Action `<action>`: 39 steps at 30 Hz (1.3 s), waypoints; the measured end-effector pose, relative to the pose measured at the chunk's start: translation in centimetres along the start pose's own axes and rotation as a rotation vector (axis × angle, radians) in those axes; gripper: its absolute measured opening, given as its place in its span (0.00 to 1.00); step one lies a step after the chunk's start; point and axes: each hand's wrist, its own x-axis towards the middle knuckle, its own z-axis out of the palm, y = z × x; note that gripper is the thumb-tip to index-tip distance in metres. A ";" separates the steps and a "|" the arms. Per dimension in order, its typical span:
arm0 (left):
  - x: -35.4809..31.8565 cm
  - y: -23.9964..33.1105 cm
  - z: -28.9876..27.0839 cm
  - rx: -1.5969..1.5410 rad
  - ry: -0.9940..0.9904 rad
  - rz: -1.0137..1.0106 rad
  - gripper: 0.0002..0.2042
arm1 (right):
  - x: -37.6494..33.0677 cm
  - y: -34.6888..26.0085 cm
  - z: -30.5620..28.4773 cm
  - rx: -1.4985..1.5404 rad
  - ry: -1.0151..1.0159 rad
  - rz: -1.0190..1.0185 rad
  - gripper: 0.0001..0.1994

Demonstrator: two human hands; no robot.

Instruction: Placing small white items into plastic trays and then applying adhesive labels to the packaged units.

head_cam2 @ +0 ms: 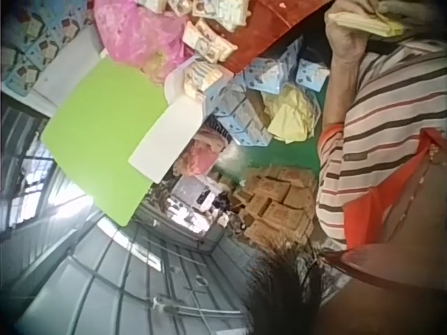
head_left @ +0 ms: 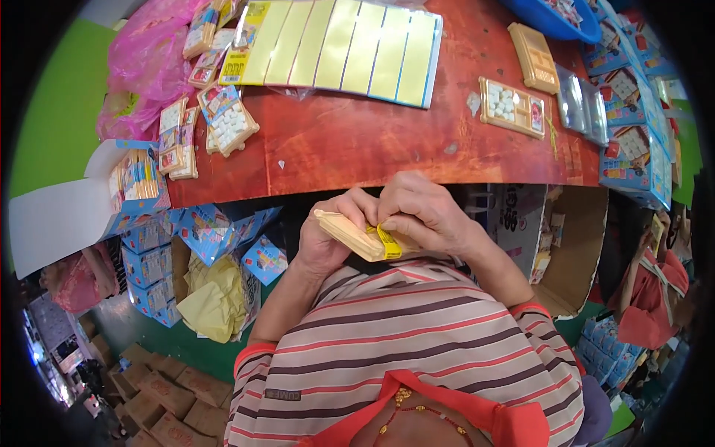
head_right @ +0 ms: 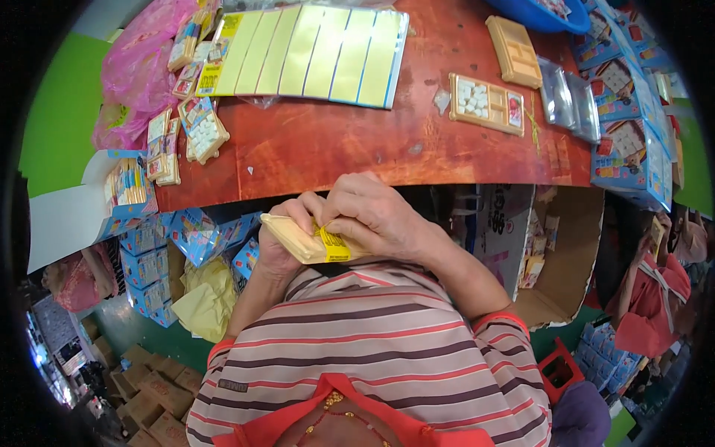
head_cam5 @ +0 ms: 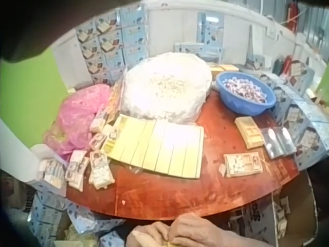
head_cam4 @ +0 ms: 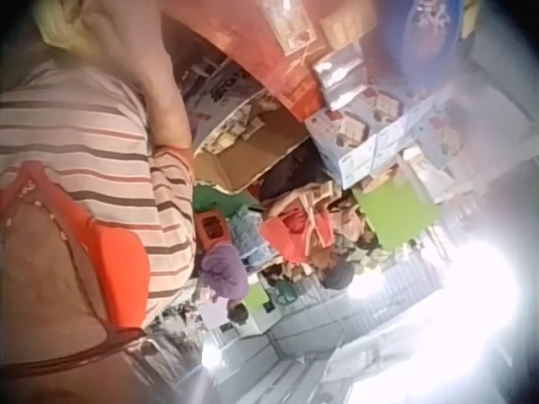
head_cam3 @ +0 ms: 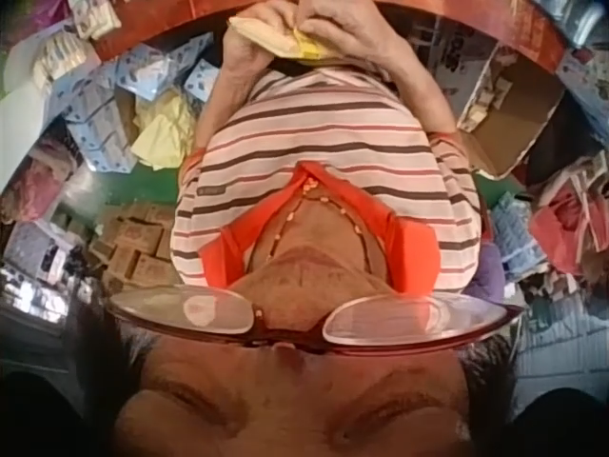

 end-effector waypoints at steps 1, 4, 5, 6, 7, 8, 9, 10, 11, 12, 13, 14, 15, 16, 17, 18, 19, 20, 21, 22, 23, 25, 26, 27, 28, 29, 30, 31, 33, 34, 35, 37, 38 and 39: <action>-0.1 0.0 0.3 -0.002 0.012 -0.015 0.14 | 0.0 -0.4 0.1 -0.055 -0.002 -0.052 0.04; -0.4 -0.1 1.1 0.022 -0.021 0.052 0.12 | 0.1 -1.3 0.1 -0.114 0.012 -0.096 0.05; -0.7 -0.1 1.2 0.019 -0.016 0.043 0.12 | 0.1 -1.4 0.3 -0.146 0.017 -0.123 0.05; -0.9 -0.1 1.3 0.007 0.001 0.034 0.11 | 0.0 -1.1 0.5 -0.138 0.033 -0.131 0.05; -1.1 -0.1 1.5 -0.004 0.017 0.027 0.10 | 0.0 -1.2 0.5 -0.135 0.035 -0.127 0.05; -1.2 0.0 1.8 -0.005 0.018 0.023 0.10 | -0.1 -1.3 0.3 -0.141 0.025 -0.137 0.05; -1.3 0.2 2.2 0.057 0.021 0.037 0.09 | -0.2 -1.3 0.3 -0.146 0.015 -0.146 0.05; -1.2 0.3 2.5 0.120 0.024 0.052 0.07 | -0.2 -1.3 0.4 -0.145 0.016 -0.144 0.05; -1.0 0.5 2.7 0.119 0.025 0.050 0.07 | -0.2 -1.3 0.6 -0.149 0.023 -0.166 0.05; -0.9 0.7 2.9 0.194 0.001 0.079 0.07 | -0.3 -1.4 0.8 -0.152 0.029 -0.189 0.05; -0.8 0.7 3.0 0.270 -0.024 0.108 0.06 | -0.3 -1.5 0.8 -0.151 0.028 -0.188 0.05; -0.9 0.6 3.1 0.269 -0.022 0.107 0.06 | -0.3 -1.6 0.8 -0.166 0.034 -0.179 0.06; -1.1 0.5 3.2 0.266 0.002 0.115 0.05 | -0.2 -1.7 0.9 -0.180 0.041 -0.171 0.06; -1.2 0.5 3.3 0.264 0.025 0.122 0.04 | -0.2 -1.9 0.9 -0.179 0.041 -0.171 0.06; -1.1 0.4 3.4 0.264 0.026 0.122 0.04 | -0.2 -2.0 1.0 -0.199 0.051 -0.160 0.07; -1.0 0.4 3.4 0.283 0.010 0.152 0.03 | -0.2 -2.2 1.0 -0.219 0.059 -0.148 0.07; -0.9 0.4 3.5 0.303 -0.006 0.183 0.03 | -0.3 -2.3 1.1 -0.218 0.058 -0.150 0.07; -0.9 0.2 3.5 0.304 -0.005 0.184 0.03 | -0.4 -2.5 1.1 -0.236 0.053 -0.133 0.10; -0.8 0.0 3.5 0.305 0.009 0.202 0.04 | -0.5 -2.6 1.1 -0.256 0.050 -0.114 0.13; -0.8 -0.2 3.5 0.306 0.024 0.220 0.06 | -0.5 -2.6 1.2 -0.258 0.051 -0.113 0.13; -0.8 -0.2 3.5 0.305 0.022 0.220 0.06 | -0.6 -2.6 1.3 -0.243 0.051 -0.085 0.18; -0.7 -0.2 3.6 0.429 -0.033 0.250 0.10 | -0.5 -2.6 1.5 -0.229 0.053 -0.055 0.22; -0.7 -0.2 3.6 0.490 -0.062 0.265 0.11 | -0.3 -2.6 1.7 -0.212 0.063 -0.054 0.26; -0.7 -0.4 3.8 0.492 -0.061 0.265 0.11 | -0.2 -2.6 1.9 -0.194 0.071 -0.054 0.30; -0.8 -0.7 4.1 0.395 -0.007 0.272 0.12 | -0.1 -2.4 2.0 -0.193 0.071 -0.055 0.30; -0.9 -0.9 4.3 0.299 0.046 0.278 0.12 | -0.1 -2.3 2.2 -0.173 0.079 -0.049 0.31; -0.9 -0.8 4.3 0.298 0.044 0.276 0.12 | -0.2 -2.1 2.3 -0.156 0.088 -0.042 0.33; -0.9 -0.8 4.4 0.221 0.088 0.252 0.11 | -0.2 -2.0 2.6 -0.157 0.090 -0.041 0.33; -0.9 -0.8 4.0 0.146 0.131 0.227 0.10 | -0.4 -1.5 3.2 -0.099 0.048 0.010 0.34; -0.9 -0.9 3.3 0.034 0.104 0.182 0.08 | -0.5 -1.3 3.4 -0.099 0.049 0.008 0.34; -0.8 -1.0 2.8 -0.077 0.077 0.137 0.07 | -0.4 -1.1 3.5 -0.025 0.053 0.042 0.33; -0.1 -1.3 2.5 0.080 0.057 0.242 0.02 | -0.4 -1.0 3.6 0.043 0.060 0.075 0.33; -0.1 -1.5 1.8 0.044 -0.001 0.245 0.03 | -0.5 -1.1 3.7 0.129 0.079 0.130 0.32; 0.0 -1.4 1.7 0.012 -0.054 0.250 0.05 | -0.6 -1.2 3.8 0.219 0.092 0.182 0.32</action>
